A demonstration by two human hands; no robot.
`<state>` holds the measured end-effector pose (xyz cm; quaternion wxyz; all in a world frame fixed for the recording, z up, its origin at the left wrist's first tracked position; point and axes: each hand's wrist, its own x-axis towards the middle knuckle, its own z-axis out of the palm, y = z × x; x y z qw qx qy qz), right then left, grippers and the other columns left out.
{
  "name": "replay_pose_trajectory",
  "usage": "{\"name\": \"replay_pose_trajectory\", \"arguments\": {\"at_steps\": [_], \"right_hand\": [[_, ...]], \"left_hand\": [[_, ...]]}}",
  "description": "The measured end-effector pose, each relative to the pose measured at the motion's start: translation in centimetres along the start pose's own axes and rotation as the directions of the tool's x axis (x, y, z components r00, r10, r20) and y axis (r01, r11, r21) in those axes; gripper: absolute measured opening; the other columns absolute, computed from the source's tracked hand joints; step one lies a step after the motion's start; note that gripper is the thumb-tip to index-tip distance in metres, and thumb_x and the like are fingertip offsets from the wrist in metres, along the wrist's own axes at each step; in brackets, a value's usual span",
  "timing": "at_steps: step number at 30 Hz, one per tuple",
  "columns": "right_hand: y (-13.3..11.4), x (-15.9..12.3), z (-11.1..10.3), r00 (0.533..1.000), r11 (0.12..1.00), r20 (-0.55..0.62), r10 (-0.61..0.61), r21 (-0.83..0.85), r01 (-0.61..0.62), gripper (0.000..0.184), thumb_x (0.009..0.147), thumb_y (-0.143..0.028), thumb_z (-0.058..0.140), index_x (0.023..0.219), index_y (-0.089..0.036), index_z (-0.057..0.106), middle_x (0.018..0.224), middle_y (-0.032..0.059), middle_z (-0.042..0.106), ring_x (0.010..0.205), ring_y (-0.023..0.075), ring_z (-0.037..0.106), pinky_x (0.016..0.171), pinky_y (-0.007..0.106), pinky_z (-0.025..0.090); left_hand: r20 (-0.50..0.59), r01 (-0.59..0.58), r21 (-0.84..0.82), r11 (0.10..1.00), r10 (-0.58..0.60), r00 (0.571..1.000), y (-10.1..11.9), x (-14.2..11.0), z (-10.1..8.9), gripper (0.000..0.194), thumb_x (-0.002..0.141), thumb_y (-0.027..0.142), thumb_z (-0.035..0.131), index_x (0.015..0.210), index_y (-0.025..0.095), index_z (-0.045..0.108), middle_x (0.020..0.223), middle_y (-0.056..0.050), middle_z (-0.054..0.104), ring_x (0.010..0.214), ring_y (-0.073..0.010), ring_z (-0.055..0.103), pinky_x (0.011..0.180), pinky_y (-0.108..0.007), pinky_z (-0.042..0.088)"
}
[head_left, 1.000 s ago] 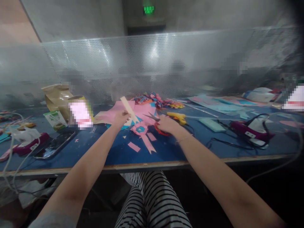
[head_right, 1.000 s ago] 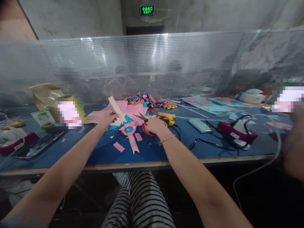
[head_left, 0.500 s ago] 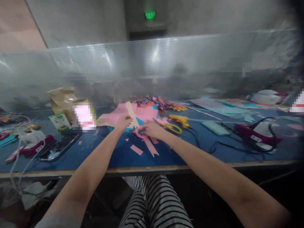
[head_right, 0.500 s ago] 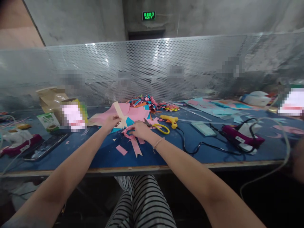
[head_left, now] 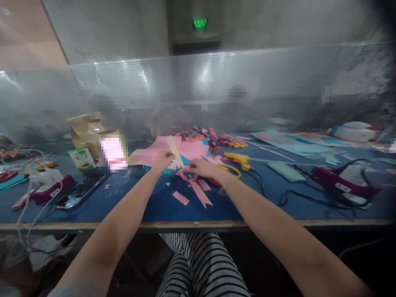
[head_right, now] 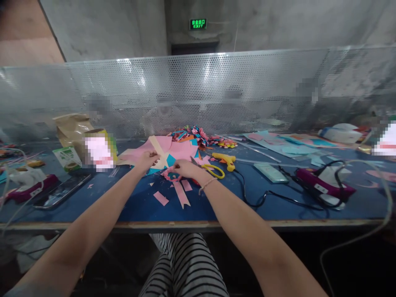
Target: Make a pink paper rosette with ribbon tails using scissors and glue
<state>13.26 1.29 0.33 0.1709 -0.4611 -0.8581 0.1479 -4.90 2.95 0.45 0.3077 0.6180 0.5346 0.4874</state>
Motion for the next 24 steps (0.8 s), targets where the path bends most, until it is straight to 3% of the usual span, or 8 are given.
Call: {"name": "replay_pose_trajectory", "arguments": {"at_steps": [2,5,9,17,24], "right_hand": [[1.7,-0.1,-0.4,0.988,0.999,-0.149,0.030,0.024,-0.027,0.014,0.072,-0.024,0.051,0.076,-0.012,0.058,0.075,0.0034,0.061,0.064,0.0089,0.051,0.055,0.017,0.036],[3.4,-0.3,-1.0,0.980,0.997,-0.189,0.058,0.066,-0.046,0.016,0.069,-0.023,0.054,0.078,-0.011,0.058,0.075,0.0036,0.061,0.066,0.0098,0.051,0.058,0.018,0.037],[2.5,-0.6,-0.5,0.993,0.996,-0.106,-0.045,0.067,0.052,0.023,0.069,-0.030,0.055,0.083,-0.012,0.061,0.078,0.0035,0.061,0.067,0.0095,0.052,0.059,0.018,0.036],[-1.7,-0.8,0.5,0.994,0.994,0.109,0.024,-0.104,-0.012,0.016,0.071,-0.023,0.052,0.069,-0.012,0.062,0.061,0.0013,0.058,0.052,0.0075,0.044,0.048,0.019,0.029],[-2.2,-1.3,0.4,0.987,0.978,0.145,-0.067,-0.185,0.093,0.028,0.079,-0.018,0.040,0.064,-0.010,0.062,0.060,0.0043,0.057,0.048,0.0074,0.041,0.048,0.021,0.029]], "left_hand": [[0.021,0.006,-0.018,1.000,-0.005,1.000,0.1,-0.1,0.1,0.006,0.059,0.018,0.056,0.061,0.015,0.052,0.051,0.003,0.050,0.044,-0.0069,0.045,0.043,-0.019,0.036],[0.045,0.007,-0.039,0.999,-0.005,0.999,0.3,-0.3,0.3,0.006,0.059,0.018,0.057,0.061,0.015,0.051,0.053,0.003,0.051,0.045,-0.0068,0.046,0.045,-0.019,0.037],[0.064,0.011,-0.037,0.999,-0.009,0.998,0.5,-0.7,0.5,0.007,0.060,0.018,0.056,0.060,0.015,0.051,0.054,0.002,0.052,0.046,-0.0069,0.047,0.045,-0.019,0.037],[0.057,0.014,-0.041,0.999,-0.011,0.998,0.4,-0.6,0.5,0.007,0.060,0.017,0.056,0.059,0.015,0.050,0.048,0.003,0.049,0.043,-0.0061,0.045,0.043,-0.017,0.036],[0.066,0.009,-0.030,1.000,-0.007,0.998,0.3,-0.6,0.5,0.008,0.059,0.019,0.058,0.059,0.015,0.051,0.048,0.003,0.049,0.043,-0.0065,0.045,0.044,-0.018,0.036]]}}
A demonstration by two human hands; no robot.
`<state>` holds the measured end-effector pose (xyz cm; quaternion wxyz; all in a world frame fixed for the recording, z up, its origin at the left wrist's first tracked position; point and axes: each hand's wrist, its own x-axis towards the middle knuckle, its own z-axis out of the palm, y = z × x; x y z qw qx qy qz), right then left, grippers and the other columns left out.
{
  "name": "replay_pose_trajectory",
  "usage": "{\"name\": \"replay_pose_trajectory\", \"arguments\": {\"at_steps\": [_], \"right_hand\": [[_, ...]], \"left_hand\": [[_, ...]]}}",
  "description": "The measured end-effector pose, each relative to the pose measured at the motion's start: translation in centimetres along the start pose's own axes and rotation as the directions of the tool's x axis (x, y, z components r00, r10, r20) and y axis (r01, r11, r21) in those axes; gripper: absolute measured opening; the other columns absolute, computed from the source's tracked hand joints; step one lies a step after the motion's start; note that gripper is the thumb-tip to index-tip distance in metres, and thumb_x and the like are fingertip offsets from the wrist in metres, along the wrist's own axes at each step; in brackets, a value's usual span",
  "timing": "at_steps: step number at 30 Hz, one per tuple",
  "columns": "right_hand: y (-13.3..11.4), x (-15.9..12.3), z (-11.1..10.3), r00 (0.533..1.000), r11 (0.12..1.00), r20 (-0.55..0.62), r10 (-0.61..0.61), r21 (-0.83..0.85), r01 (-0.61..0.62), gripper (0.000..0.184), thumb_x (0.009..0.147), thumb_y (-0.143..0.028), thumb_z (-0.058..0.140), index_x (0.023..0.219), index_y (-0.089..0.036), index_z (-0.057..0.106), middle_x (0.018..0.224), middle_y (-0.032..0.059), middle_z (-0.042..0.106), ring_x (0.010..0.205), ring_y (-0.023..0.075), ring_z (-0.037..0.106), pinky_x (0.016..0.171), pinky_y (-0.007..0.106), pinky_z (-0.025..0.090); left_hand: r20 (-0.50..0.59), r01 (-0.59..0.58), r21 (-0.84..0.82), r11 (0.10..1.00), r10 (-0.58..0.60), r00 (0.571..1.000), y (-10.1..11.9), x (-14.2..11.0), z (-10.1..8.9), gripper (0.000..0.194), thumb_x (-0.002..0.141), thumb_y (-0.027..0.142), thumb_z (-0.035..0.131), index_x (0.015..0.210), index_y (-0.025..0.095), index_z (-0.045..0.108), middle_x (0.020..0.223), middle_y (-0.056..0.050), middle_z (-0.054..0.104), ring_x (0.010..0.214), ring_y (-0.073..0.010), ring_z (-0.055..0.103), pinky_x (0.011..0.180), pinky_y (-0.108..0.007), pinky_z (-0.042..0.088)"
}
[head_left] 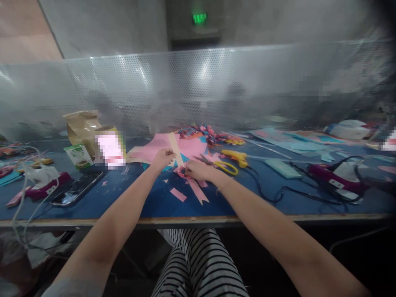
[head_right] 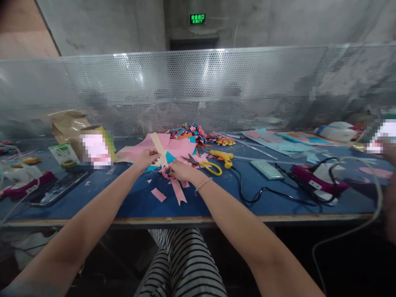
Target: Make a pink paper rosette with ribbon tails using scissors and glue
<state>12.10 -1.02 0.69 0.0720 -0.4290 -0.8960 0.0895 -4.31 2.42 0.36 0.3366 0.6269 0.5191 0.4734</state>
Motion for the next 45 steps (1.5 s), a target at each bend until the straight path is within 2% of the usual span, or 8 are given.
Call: {"name": "replay_pose_trajectory", "arguments": {"at_steps": [5,11,14,17,22,29,38,45], "right_hand": [[0.1,0.0,0.1,0.999,0.997,0.029,0.043,0.059,-0.045,0.020,0.075,-0.021,0.047,0.069,-0.011,0.063,0.060,0.0028,0.058,0.050,0.0077,0.044,0.047,0.019,0.030],[0.6,0.6,0.4,0.997,0.998,0.054,-0.057,-0.022,0.058,0.024,0.077,-0.014,0.041,0.062,-0.010,0.060,0.060,0.0038,0.058,0.051,0.0075,0.044,0.052,0.019,0.032],[2.2,0.5,-0.2,0.983,0.997,-0.169,0.074,0.043,-0.068,0.022,0.080,-0.023,0.041,0.078,-0.012,0.060,0.077,0.0049,0.062,0.063,0.0091,0.049,0.057,0.018,0.034],[4.9,-0.2,-1.3,0.906,0.969,-0.348,0.240,0.024,-0.248,0.024,0.078,-0.031,0.045,0.081,-0.012,0.060,0.079,0.0061,0.062,0.069,0.0116,0.052,0.059,0.019,0.034],[8.2,-1.8,-2.9,0.902,0.909,-0.182,0.391,-0.077,-0.410,0.018,0.065,-0.028,0.056,0.072,-0.014,0.063,0.073,0.0054,0.063,0.066,0.0133,0.054,0.056,0.021,0.034],[5.6,-2.3,-2.5,0.896,0.902,0.121,0.428,-0.108,-0.417,0.024,0.062,-0.028,0.055,0.079,-0.012,0.064,0.071,0.0095,0.064,0.054,0.0141,0.055,0.045,0.022,0.034],[5.6,-1.7,-2.3,0.918,0.912,-0.011,0.396,-0.113,-0.395,0.024,0.070,-0.025,0.047,0.084,-0.011,0.060,0.085,0.0133,0.063,0.069,0.0185,0.056,0.052,0.024,0.035],[6.0,-1.4,-2.2,0.904,0.917,-0.169,0.392,0.153,-0.368,0.030,0.075,-0.038,0.044,0.058,-0.014,0.050,0.054,0.0016,0.049,0.048,0.0089,0.041,0.046,0.021,0.026]], "left_hand": [[0.004,-0.031,0.013,0.999,0.031,1.000,-0.6,0.4,-0.1,0.009,0.059,0.022,0.058,0.060,0.015,0.051,0.051,0.003,0.051,0.045,-0.0069,0.046,0.043,-0.018,0.036],[0.008,-0.045,0.013,0.999,0.045,0.999,-1.0,0.6,-0.1,0.010,0.059,0.023,0.058,0.060,0.016,0.050,0.054,0.003,0.052,0.046,-0.0072,0.047,0.043,-0.019,0.036],[-0.001,-0.024,0.007,1.000,0.024,1.000,-0.7,0.5,-0.1,0.010,0.059,0.022,0.058,0.059,0.016,0.050,0.052,0.003,0.050,0.046,-0.0068,0.046,0.044,-0.018,0.035],[-0.003,-0.008,-0.001,1.000,0.008,1.000,-0.3,0.3,-0.1,0.010,0.058,0.022,0.059,0.060,0.016,0.051,0.051,0.004,0.049,0.046,-0.0068,0.046,0.045,-0.019,0.036],[0.015,-0.011,0.000,1.000,0.011,1.000,0.3,-0.2,0.0,0.008,0.058,0.021,0.058,0.061,0.015,0.053,0.052,0.003,0.050,0.047,-0.0071,0.046,0.047,-0.019,0.036],[0.017,-0.026,0.022,0.999,0.026,1.000,0.5,-0.4,-0.1,0.007,0.060,0.020,0.057,0.059,0.015,0.052,0.050,0.003,0.049,0.047,-0.0075,0.046,0.046,-0.020,0.036],[0.027,-0.019,0.029,0.999,0.018,0.999,0.4,-0.4,-0.1,0.006,0.061,0.019,0.056,0.060,0.015,0.052,0.051,0.003,0.049,0.048,-0.0075,0.046,0.047,-0.020,0.036],[0.033,0.000,0.038,0.999,-0.001,0.999,0.5,-0.4,0.0,0.007,0.062,0.020,0.056,0.062,0.015,0.052,0.052,0.004,0.049,0.047,-0.0064,0.045,0.047,-0.019,0.037]]}}
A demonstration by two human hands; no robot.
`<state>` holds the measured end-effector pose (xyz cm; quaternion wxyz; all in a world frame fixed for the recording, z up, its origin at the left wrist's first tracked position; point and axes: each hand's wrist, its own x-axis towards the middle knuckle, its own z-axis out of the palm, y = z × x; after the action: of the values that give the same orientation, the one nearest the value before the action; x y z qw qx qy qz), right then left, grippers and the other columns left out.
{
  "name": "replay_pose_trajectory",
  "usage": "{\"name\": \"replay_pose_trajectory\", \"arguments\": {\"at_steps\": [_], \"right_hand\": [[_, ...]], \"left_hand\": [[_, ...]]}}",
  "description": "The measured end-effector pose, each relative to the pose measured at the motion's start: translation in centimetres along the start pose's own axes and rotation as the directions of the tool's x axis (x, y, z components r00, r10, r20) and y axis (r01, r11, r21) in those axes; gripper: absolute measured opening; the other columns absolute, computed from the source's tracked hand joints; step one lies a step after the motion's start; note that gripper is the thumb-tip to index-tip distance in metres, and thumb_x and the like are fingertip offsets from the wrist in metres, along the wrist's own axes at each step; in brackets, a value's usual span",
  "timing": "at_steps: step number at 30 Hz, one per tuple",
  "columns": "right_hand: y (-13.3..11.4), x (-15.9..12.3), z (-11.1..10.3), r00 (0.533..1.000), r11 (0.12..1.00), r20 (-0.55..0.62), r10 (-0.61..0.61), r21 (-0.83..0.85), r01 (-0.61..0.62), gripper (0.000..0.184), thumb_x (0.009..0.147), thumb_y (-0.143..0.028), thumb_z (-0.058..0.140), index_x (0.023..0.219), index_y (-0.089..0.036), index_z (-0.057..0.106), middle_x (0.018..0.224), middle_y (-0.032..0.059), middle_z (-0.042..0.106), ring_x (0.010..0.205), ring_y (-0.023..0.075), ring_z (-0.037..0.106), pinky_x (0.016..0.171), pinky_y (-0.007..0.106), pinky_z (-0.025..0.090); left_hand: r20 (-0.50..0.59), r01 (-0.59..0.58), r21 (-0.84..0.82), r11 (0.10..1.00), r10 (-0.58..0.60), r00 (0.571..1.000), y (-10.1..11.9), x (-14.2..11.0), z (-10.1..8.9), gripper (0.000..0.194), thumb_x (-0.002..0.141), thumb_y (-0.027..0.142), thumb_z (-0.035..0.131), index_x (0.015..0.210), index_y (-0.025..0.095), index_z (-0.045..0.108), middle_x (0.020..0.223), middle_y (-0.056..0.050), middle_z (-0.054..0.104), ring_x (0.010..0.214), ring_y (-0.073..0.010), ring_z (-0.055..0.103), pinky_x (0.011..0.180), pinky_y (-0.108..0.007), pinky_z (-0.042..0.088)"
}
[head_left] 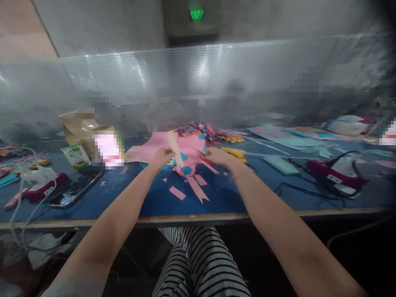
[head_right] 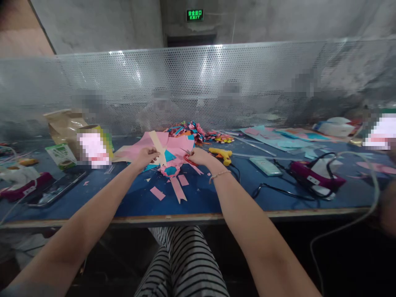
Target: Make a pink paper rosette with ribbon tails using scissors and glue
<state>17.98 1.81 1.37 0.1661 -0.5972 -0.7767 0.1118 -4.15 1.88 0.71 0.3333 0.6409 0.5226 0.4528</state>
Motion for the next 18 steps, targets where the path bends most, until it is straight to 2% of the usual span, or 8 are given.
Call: {"name": "replay_pose_trajectory", "arguments": {"at_steps": [4,7,11,13,18], "right_hand": [[-0.1,1.1,1.4,0.986,0.975,-0.159,0.047,0.223,-0.011,0.027,0.070,-0.037,0.051,0.056,-0.013,0.048,0.048,-0.0017,0.043,0.047,0.0069,0.037,0.046,0.020,0.026],[0.0,2.2,2.0,0.952,0.972,-0.296,0.079,0.235,-0.007,0.020,0.070,-0.028,0.049,0.059,-0.012,0.052,0.052,-0.0001,0.047,0.049,0.0076,0.039,0.048,0.020,0.028],[0.6,3.4,2.4,0.891,0.971,-0.454,0.015,0.220,0.095,0.017,0.070,-0.020,0.044,0.074,-0.012,0.058,0.066,0.0036,0.057,0.059,0.0102,0.047,0.056,0.021,0.034],[0.9,3.8,2.7,0.886,0.964,-0.464,-0.016,0.227,0.136,0.019,0.070,-0.019,0.045,0.079,-0.012,0.059,0.072,0.0048,0.060,0.064,0.0116,0.050,0.061,0.021,0.037],[1.2,4.6,3.4,0.922,0.951,-0.371,-0.115,0.228,0.210,0.026,0.076,-0.018,0.038,0.078,-0.011,0.064,0.084,0.0075,0.064,0.077,0.0148,0.056,0.073,0.025,0.040]], "left_hand": [[0.010,-0.030,-0.017,0.999,0.031,0.999,-0.5,0.5,0.0,0.009,0.061,0.021,0.057,0.061,0.015,0.051,0.053,0.003,0.049,0.047,-0.0069,0.046,0.046,-0.019,0.036],[0.006,-0.027,-0.016,1.000,0.027,1.000,-0.7,0.6,0.0,0.008,0.061,0.021,0.056,0.061,0.015,0.051,0.053,0.003,0.049,0.047,-0.0071,0.046,0.044,-0.019,0.036],[0.013,-0.028,0.011,1.000,0.028,1.000,-0.4,0.4,0.0,0.007,0.063,0.020,0.055,0.062,0.015,0.051,0.052,0.003,0.049,0.046,-0.0073,0.046,0.045,-0.020,0.037],[0.018,-0.028,0.014,1.000,0.028,0.999,-0.3,0.3,-0.1,0.007,0.063,0.020,0.055,0.062,0.015,0.051,0.052,0.003,0.050,0.047,-0.0074,0.046,0.046,-0.020,0.037],[0.024,-0.034,0.019,0.999,0.034,0.999,-0.6,0.5,-0.2,0.007,0.063,0.021,0.056,0.064,0.015,0.052,0.053,0.003,0.050,0.046,-0.0074,0.047,0.046,-0.019,0.037]]}}
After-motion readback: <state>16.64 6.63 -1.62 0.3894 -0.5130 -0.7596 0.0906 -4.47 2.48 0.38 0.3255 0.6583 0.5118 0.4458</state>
